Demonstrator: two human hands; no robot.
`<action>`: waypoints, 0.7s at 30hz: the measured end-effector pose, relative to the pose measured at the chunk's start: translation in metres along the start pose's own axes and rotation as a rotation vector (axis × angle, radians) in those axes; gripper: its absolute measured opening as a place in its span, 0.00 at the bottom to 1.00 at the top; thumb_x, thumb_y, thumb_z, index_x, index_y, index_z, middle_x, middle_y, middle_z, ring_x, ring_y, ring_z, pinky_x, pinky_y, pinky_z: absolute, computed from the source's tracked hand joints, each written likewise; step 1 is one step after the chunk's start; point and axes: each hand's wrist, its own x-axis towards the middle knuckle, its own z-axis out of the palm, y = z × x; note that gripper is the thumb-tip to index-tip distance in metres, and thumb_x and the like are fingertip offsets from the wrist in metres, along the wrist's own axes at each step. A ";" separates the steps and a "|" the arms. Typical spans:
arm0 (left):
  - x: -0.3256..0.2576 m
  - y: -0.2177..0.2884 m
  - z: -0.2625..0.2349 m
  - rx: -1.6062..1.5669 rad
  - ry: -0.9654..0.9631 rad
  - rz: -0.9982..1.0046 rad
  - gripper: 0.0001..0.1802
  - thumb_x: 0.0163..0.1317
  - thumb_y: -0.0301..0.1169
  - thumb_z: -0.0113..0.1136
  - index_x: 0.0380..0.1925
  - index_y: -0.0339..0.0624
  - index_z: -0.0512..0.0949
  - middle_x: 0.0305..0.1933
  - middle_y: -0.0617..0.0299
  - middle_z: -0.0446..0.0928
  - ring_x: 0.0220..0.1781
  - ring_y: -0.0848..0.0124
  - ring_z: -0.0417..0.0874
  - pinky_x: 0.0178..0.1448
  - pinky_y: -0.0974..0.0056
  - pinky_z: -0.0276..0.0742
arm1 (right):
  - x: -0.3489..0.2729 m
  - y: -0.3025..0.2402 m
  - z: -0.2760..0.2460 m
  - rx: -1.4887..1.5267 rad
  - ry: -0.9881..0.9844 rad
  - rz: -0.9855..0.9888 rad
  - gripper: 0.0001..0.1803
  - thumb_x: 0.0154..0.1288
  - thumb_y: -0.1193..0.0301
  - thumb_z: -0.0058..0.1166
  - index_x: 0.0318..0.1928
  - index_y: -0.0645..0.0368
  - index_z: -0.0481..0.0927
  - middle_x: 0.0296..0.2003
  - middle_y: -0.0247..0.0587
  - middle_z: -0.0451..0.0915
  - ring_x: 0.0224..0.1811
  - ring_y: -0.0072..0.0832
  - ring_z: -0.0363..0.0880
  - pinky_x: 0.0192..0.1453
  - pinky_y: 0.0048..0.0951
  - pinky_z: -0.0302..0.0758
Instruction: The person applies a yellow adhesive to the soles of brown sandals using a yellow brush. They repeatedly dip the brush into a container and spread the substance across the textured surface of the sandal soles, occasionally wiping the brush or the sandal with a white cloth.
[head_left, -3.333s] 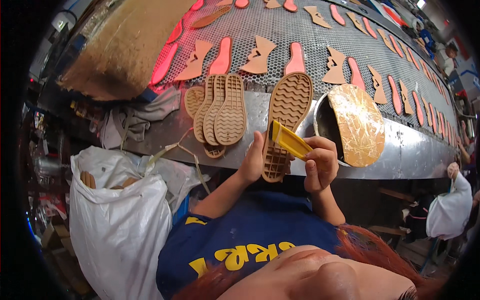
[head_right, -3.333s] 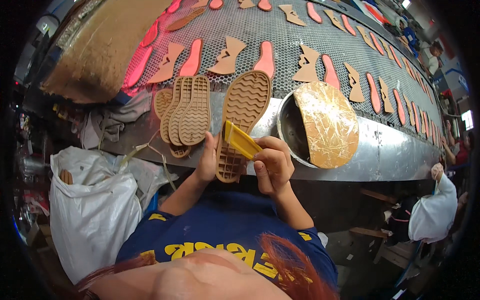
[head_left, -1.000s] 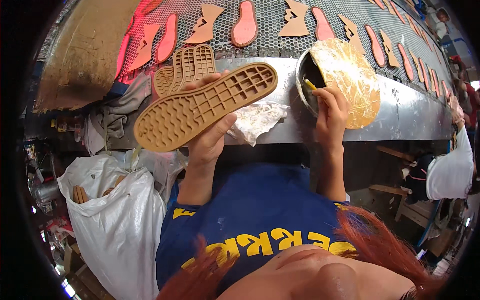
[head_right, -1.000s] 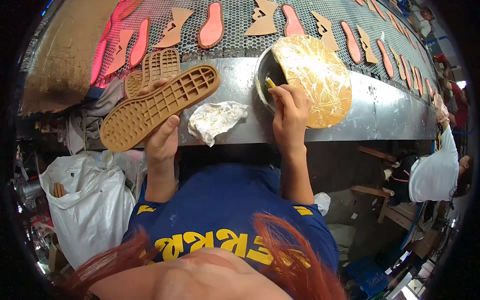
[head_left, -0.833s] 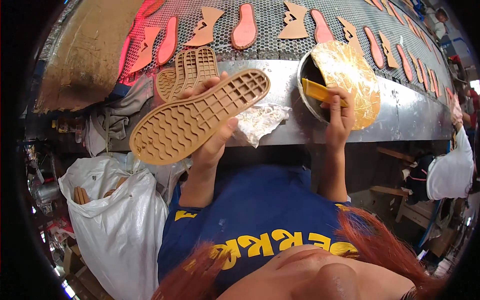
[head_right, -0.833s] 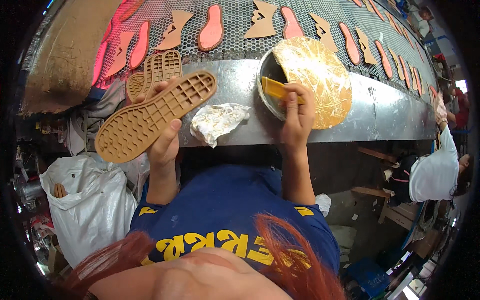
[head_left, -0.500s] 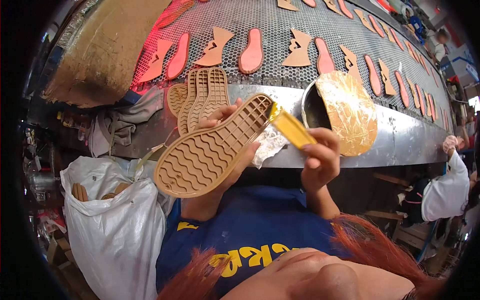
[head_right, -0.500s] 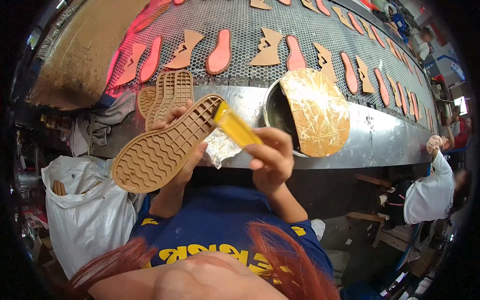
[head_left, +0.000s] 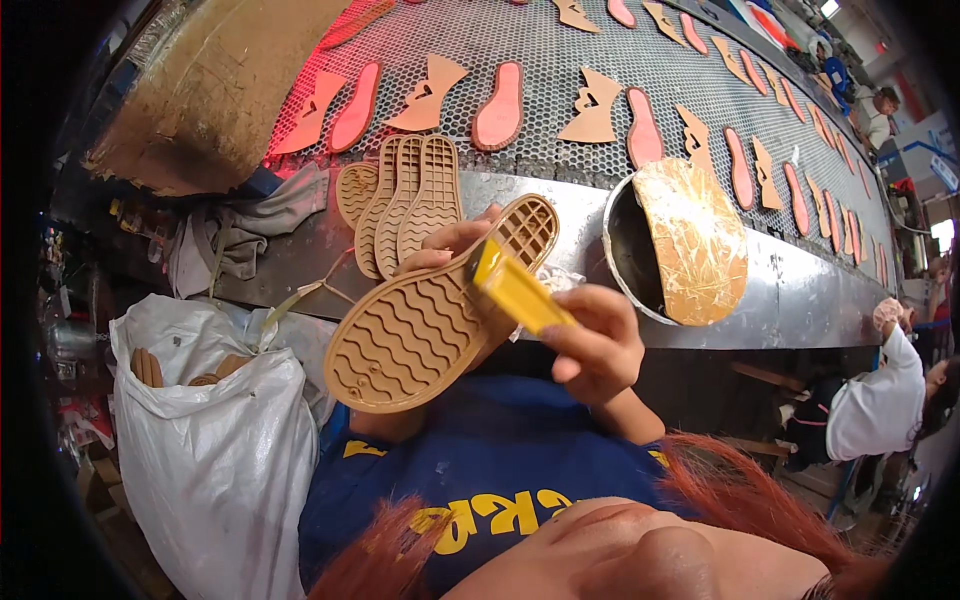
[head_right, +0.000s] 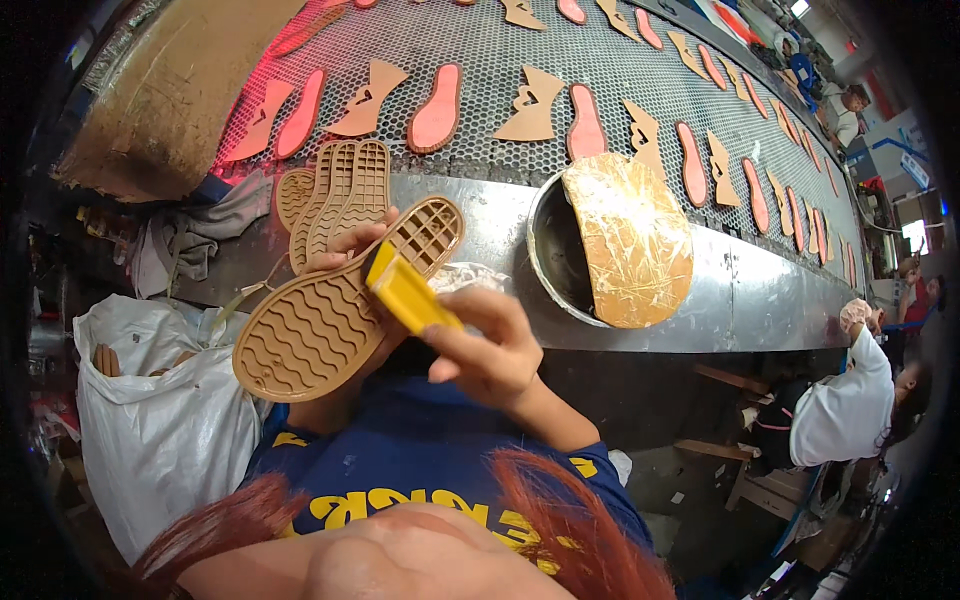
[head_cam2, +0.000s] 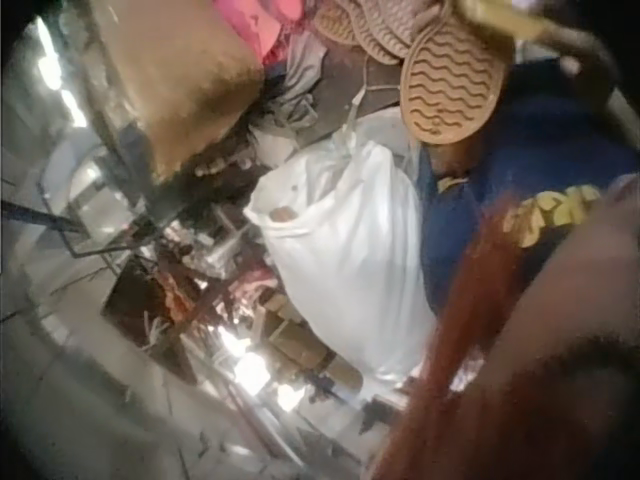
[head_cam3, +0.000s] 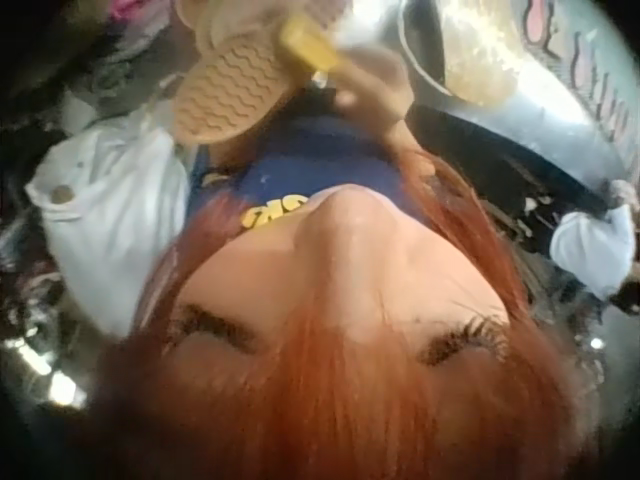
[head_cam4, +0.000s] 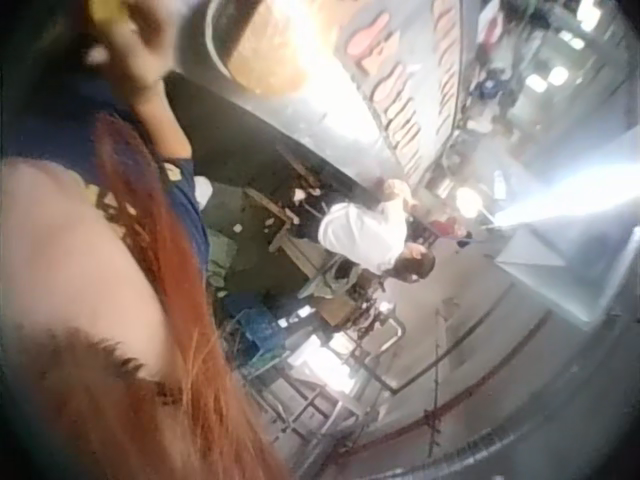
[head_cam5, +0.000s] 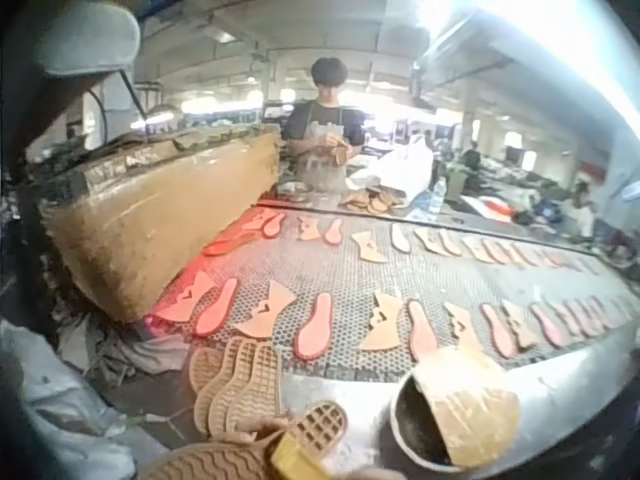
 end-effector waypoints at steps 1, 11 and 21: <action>-0.005 -0.010 -0.002 -0.196 0.045 -0.011 0.39 0.46 0.19 0.68 0.56 0.55 0.58 0.62 0.54 0.60 0.70 0.55 0.57 0.71 0.53 0.58 | 0.001 0.000 -0.001 -0.021 0.007 -0.003 0.19 0.60 0.57 0.57 0.39 0.63 0.81 0.43 0.52 0.73 0.41 0.36 0.77 0.43 0.30 0.77; -0.004 -0.004 -0.001 -0.153 0.066 -0.076 0.38 0.51 0.25 0.65 0.58 0.53 0.55 0.63 0.56 0.60 0.70 0.59 0.58 0.72 0.55 0.55 | 0.009 0.003 0.007 -0.209 0.142 0.060 0.18 0.60 0.58 0.57 0.40 0.61 0.80 0.42 0.51 0.73 0.40 0.35 0.76 0.42 0.29 0.76; 0.001 -0.023 0.001 -0.008 0.177 0.212 0.38 0.50 0.21 0.66 0.59 0.52 0.58 0.59 0.52 0.61 0.70 0.55 0.56 0.69 0.54 0.60 | 0.020 -0.023 0.021 -0.219 -0.043 -0.071 0.21 0.66 0.56 0.49 0.38 0.65 0.76 0.37 0.54 0.75 0.36 0.36 0.78 0.38 0.28 0.78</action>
